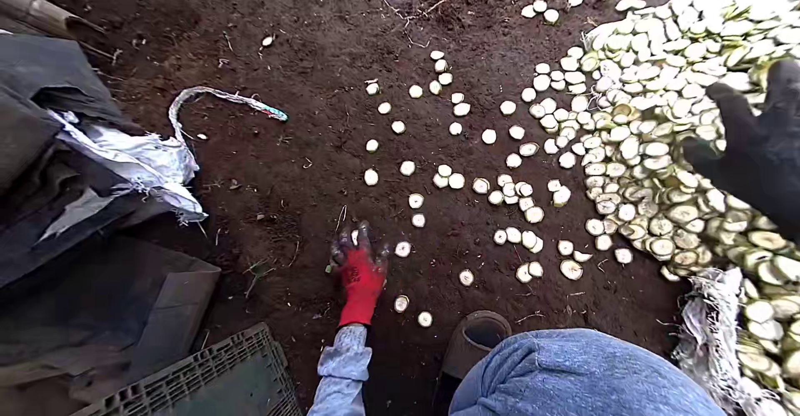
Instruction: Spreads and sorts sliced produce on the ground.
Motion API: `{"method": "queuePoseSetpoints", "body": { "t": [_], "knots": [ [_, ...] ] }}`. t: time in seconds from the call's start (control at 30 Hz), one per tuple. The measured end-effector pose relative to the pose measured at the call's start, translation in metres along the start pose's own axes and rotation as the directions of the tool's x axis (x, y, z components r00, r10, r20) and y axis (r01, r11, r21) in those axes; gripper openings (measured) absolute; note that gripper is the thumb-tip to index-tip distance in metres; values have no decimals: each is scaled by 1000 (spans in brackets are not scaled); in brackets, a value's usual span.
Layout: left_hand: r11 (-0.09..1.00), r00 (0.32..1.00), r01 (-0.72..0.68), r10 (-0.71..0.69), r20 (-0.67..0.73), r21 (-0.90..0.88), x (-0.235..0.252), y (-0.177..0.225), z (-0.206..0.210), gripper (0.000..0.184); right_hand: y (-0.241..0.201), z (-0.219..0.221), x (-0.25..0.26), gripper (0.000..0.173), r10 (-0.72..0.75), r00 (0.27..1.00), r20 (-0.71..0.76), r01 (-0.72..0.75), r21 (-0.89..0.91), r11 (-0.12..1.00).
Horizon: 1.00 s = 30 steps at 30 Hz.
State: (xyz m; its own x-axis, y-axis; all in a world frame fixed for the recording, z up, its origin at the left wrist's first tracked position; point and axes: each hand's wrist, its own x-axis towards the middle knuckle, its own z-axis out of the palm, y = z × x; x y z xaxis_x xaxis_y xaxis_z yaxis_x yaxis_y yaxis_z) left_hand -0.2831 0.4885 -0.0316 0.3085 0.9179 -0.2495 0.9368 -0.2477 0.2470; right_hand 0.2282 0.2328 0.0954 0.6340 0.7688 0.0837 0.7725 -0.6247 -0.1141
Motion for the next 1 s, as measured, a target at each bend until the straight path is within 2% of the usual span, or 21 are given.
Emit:
{"method": "queuePoseSetpoints", "body": {
  "t": [0.03, 0.1, 0.2, 0.3, 0.37, 0.43, 0.5, 0.53, 0.57, 0.6, 0.63, 0.67, 0.7, 0.73, 0.77, 0.8, 0.83, 0.87, 0.9, 0.93, 1.0],
  "knots": [
    [995, 996, 82, -84, 33, 49, 4, -23, -3, 75, -14, 11, -11, 64, -99, 994, 50, 98, 18, 995],
    [985, 989, 105, -118, 88, 139, 8, -44, -1, 75, -51, 45, -29, 62, -257, 945, 204, 247, 74, 966],
    [974, 995, 42, -62, 82, 222, 10, -34, 6, 62, -124, 90, -50, 61, -407, 779, 477, 371, 173, 912],
    [964, 981, 72, -116, 159, 255, 9, -12, 5, 55, -169, 119, -65, 59, -460, 604, 651, 390, 262, 883],
    [979, 976, 119, -146, 161, 167, 8, -8, 3, 52, -174, 127, -68, 55, -456, 555, 695, 389, 268, 881],
    [984, 986, 121, -104, 133, -130, 9, 8, -4, 44, -167, 128, -70, 49, -478, 552, 683, 410, 278, 869],
    [887, 991, 16, 49, 128, -462, 7, 57, -18, 34, -163, 137, -69, 40, -488, 550, 678, 409, 290, 865],
    [783, 970, -61, 192, 147, -619, 2, 90, -27, 31, -163, 143, -70, 36, -496, 552, 670, 408, 301, 862],
    [639, 905, -117, 383, 183, -761, -4, 123, -39, 35, -162, 149, -72, 33, -508, 552, 661, 414, 311, 855],
    [488, 791, -137, 578, 201, -862, -10, 152, -51, 44, -160, 151, -74, 33, -513, 543, 665, 407, 325, 853],
    [367, 683, -150, 710, 172, -918, -15, 174, -61, 51, -156, 146, -73, 37, -520, 530, 670, 407, 337, 849],
    [307, 636, -203, 763, 113, -930, -16, 187, -67, 54, -149, 136, -66, 37, -518, 530, 671, 418, 325, 849],
    [334, 648, -301, 759, 65, -893, -12, 189, -65, 55, -136, 122, -55, 34, -498, 579, 645, 416, 291, 861],
    [444, 697, -419, 716, 33, -792, -4, 181, -55, 56, -115, 105, -44, 31, -446, 678, 584, 389, 229, 892],
    [600, 758, -496, 652, 24, -628, 8, 167, -39, 58, -91, 79, -30, 31, -320, 799, 509, 290, 140, 947],
    [752, 822, -486, 566, 58, -446, 22, 148, -22, 65, -65, 50, -15, 37, -149, 900, 409, 151, 27, 988],
    [865, 875, -418, 466, 134, -277, 35, 128, -6, 76, -34, 27, -6, 51, -19, 958, 286, 49, -98, 994],
    [930, 906, -341, 364, 218, -136, 46, 112, 5, 84, -11, 5, -5, 67, 56, 976, 212, -15, -190, 982],
    [956, 916, -293, 287, 282, -22, 54, 100, 12, 86, 5, -11, -12, 74, 76, 979, 188, -29, -241, 970],
    [956, 916, -284, 249, 315, 69, 58, 92, 17, 82, 13, -17, -30, 71, 54, 976, 209, 0, -248, 969],
    [929, 916, -328, 268, 299, 170, 53, 86, 22, 68, 7, -3, -84, 63, 16, 941, 338, 52, -193, 980]
  ]
}}
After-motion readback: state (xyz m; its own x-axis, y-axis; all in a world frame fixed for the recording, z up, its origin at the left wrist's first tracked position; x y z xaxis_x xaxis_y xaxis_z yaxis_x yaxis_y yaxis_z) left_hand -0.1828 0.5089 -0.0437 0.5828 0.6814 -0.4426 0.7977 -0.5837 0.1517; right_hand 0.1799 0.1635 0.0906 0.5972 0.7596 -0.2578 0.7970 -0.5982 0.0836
